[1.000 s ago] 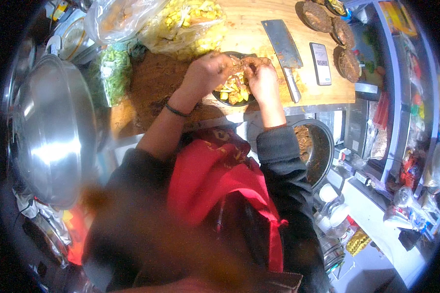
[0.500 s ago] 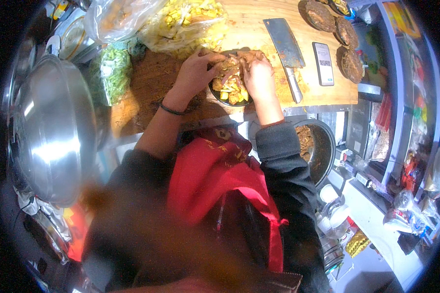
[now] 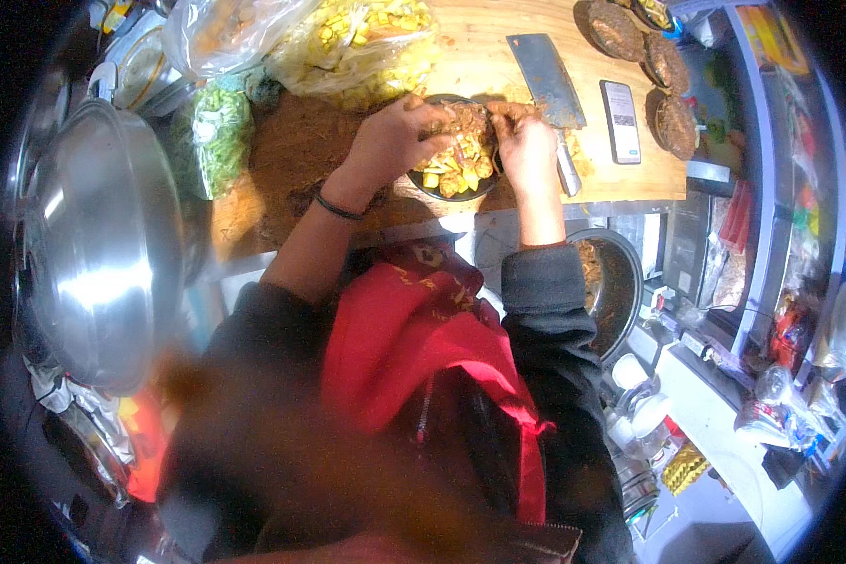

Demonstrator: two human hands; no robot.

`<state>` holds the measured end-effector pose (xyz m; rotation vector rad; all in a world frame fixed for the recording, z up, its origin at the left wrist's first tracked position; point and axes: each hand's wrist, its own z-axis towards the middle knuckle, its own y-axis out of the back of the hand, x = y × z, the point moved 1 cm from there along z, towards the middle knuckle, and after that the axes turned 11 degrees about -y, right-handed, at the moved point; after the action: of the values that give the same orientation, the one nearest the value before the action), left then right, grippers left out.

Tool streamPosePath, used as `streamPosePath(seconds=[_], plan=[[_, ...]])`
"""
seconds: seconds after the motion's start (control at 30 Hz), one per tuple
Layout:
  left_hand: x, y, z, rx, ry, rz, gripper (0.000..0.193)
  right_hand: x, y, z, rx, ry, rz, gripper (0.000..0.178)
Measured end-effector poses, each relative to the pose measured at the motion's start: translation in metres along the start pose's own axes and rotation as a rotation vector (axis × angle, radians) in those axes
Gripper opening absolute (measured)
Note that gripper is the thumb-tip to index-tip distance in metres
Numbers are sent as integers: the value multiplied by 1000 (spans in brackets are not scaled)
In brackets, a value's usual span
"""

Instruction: The person repeatedly scoops a shredded filling from a large metal bowl and places it onto small round flatbreads on a wooden board, then folds and seals each one by hand. The finished items are set aside on the board.

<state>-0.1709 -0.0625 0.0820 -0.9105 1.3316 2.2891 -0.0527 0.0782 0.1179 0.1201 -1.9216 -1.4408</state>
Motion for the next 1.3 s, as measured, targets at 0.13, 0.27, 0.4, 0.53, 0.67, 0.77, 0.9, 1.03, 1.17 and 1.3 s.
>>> streamPosePath(seconds=[0.13, 0.27, 0.4, 0.53, 0.67, 0.77, 0.9, 1.03, 1.17, 1.3], plan=[[-1, 1, -1, 51, -4, 43, 17, -3, -11, -9, -2, 114, -33, 17], [7, -4, -2, -63, 1, 59, 16, -12, -8, -14, -47, 101, -18, 19], [12, -6, -4, -56, -74, 63, 14, -16, -6, -30, 143, 119, 74, 32], [11, 4, -3, 5, -144, -30, 13, -10, 0, -44, 162, 109, 242, 44], [12, 19, -10, -42, 194, -136, 17, 2, 2, -47, -47, 152, 222, 35], [18, 24, -15, -228, 355, -461, 29, 9, 0, -44, -80, 281, -63, 22], [24, 22, -32, -349, 441, -1379, 44, 10, 3, -47, -59, 164, 109, 24], [18, 14, -42, -273, 403, -1481, 56, 25, -14, -60, 334, -29, 818, 37], [3, 14, -45, -269, 341, -1188, 56, 45, -35, -72, 411, -44, 920, 44], [-18, 26, -48, -379, 193, -785, 52, 52, -38, -78, 407, -88, 846, 28]])
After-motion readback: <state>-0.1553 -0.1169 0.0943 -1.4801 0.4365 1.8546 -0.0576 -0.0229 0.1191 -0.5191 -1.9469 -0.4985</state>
